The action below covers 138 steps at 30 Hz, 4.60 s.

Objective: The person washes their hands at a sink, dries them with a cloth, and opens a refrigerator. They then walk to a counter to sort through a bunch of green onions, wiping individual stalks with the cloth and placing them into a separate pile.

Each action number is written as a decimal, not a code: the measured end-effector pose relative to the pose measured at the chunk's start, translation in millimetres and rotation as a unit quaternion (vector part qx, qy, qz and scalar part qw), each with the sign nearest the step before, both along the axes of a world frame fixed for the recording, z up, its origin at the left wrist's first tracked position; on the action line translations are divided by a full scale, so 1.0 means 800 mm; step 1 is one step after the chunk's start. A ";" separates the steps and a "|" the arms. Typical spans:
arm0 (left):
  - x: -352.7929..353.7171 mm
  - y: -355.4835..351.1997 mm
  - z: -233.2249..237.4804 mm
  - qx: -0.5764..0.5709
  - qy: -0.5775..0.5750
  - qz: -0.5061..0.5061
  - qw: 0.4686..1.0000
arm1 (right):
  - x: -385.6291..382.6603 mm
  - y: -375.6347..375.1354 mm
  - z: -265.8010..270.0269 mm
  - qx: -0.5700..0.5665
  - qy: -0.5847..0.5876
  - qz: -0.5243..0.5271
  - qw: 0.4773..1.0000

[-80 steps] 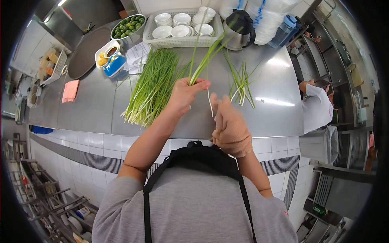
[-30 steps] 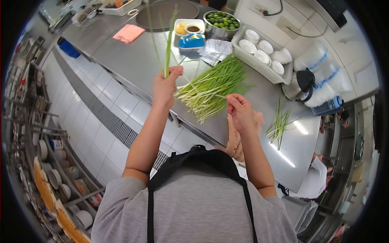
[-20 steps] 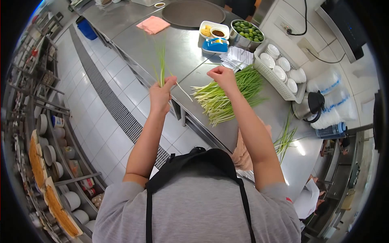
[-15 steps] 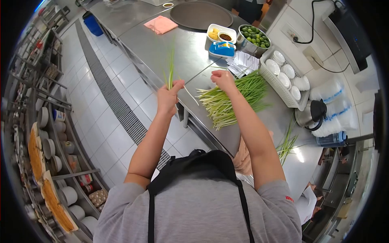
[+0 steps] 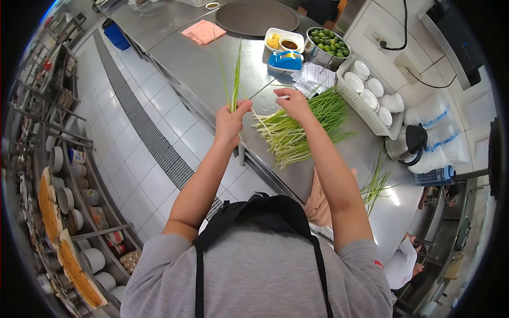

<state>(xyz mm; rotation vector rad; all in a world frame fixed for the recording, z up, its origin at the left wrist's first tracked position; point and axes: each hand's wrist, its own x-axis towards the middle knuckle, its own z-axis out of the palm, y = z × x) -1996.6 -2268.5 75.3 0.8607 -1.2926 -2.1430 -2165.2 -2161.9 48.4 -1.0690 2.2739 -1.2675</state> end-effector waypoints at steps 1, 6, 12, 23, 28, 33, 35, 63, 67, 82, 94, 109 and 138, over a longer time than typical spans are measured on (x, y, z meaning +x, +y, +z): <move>-0.001 0.001 0.001 0.000 -0.006 0.001 1.000 | 0.011 0.000 0.015 -0.037 -0.048 -0.001 0.998; -0.005 0.008 0.007 0.022 0.020 -0.014 0.999 | 0.076 0.024 0.057 -0.003 -0.267 0.061 0.962; -0.009 0.005 0.009 0.033 0.040 -0.011 0.999 | 0.113 0.093 0.034 0.000 -0.247 0.017 0.969; -0.033 0.063 0.022 0.006 0.054 -0.089 0.995 | 0.117 0.109 0.061 -0.188 -0.165 -0.140 0.958; -0.034 0.074 0.027 0.036 0.080 -0.122 0.989 | 0.115 0.125 0.060 -0.227 -0.241 -0.162 0.929; -0.017 0.060 0.029 0.013 0.054 -0.100 0.993 | 0.085 0.110 0.073 -0.181 -0.173 -0.122 0.960; -0.001 0.047 0.020 -0.010 0.030 -0.080 0.996 | 0.057 0.081 0.103 -0.024 0.009 -0.084 0.996; 0.030 0.021 0.001 0.035 0.009 -0.021 0.999 | -0.035 -0.024 -0.031 0.001 0.152 0.078 0.985; 0.033 0.022 -0.010 0.041 0.008 -0.026 0.999 | -0.033 -0.029 0.031 0.133 -0.149 0.018 0.980; 0.038 0.035 -0.023 0.061 0.009 -0.037 0.997 | 0.022 0.052 0.041 -0.219 -0.567 0.079 0.790; -0.001 0.081 0.001 0.047 0.041 -0.090 0.994 | 0.112 0.094 0.056 -0.247 -0.441 -0.042 0.862; -0.066 0.182 -0.002 -0.022 0.087 -0.286 0.954 | 0.158 0.204 0.036 -0.243 0.003 -0.321 0.915; -0.095 0.344 0.014 -0.423 0.164 -0.420 0.786 | 0.209 0.371 0.052 -0.564 -0.354 -0.381 0.641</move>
